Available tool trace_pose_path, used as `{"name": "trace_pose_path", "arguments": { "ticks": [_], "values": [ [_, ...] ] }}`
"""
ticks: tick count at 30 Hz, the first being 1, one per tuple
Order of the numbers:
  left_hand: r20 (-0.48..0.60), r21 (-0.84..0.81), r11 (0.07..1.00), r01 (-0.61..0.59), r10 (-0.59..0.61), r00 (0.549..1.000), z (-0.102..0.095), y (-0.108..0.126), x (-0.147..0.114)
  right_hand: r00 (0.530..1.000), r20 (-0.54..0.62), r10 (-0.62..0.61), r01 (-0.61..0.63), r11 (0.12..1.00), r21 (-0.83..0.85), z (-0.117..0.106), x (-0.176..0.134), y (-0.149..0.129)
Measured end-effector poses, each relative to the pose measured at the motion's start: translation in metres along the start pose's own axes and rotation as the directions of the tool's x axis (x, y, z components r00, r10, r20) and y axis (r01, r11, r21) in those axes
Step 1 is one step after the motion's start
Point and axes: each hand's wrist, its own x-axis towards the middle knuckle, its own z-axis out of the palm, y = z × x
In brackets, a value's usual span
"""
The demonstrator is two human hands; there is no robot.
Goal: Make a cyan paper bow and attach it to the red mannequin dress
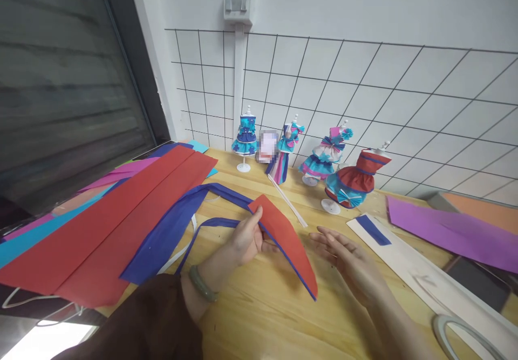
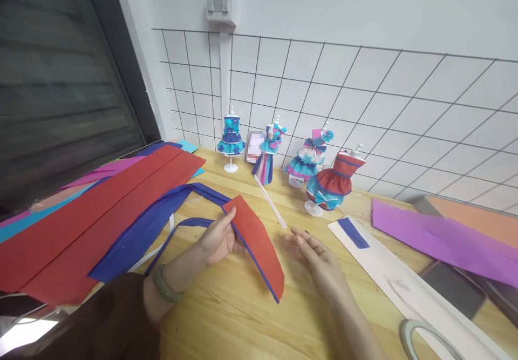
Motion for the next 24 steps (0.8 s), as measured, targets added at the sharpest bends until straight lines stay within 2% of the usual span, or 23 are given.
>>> {"name": "trace_pose_path", "arguments": {
  "ticks": [2,5,8,13,18,21,24],
  "values": [
    [0.044,0.065,0.996,0.065,-0.068,0.997,0.002,-0.004,-0.001,0.995,0.099,0.026,-0.027,1.0,0.011,0.008,-0.005,0.002],
    [0.087,0.162,0.975,0.154,-0.169,0.982,0.004,-0.008,-0.003,0.959,0.271,0.084,-0.085,0.996,-0.008,0.023,-0.013,0.008],
    [0.086,0.218,0.96,0.178,-0.2,0.976,0.007,-0.01,-0.005,0.937,0.331,0.114,-0.107,0.993,-0.041,0.031,-0.018,0.013],
    [0.07,0.316,0.936,0.156,-0.187,0.98,0.01,-0.015,-0.007,0.976,0.208,0.056,-0.044,0.997,-0.064,0.031,-0.014,0.016],
    [0.019,0.512,0.849,0.129,-0.161,0.987,0.01,-0.021,-0.007,0.978,0.206,-0.025,0.048,0.993,-0.104,0.03,-0.007,0.016],
    [-0.023,0.568,0.807,0.161,-0.18,0.983,0.01,-0.019,-0.008,0.984,0.034,-0.175,0.178,0.972,-0.154,0.028,-0.006,0.016],
    [0.055,0.637,0.754,0.159,-0.251,0.967,0.011,-0.014,-0.013,0.922,-0.134,-0.363,0.323,0.913,-0.25,0.024,-0.007,0.012]
  ]
}}
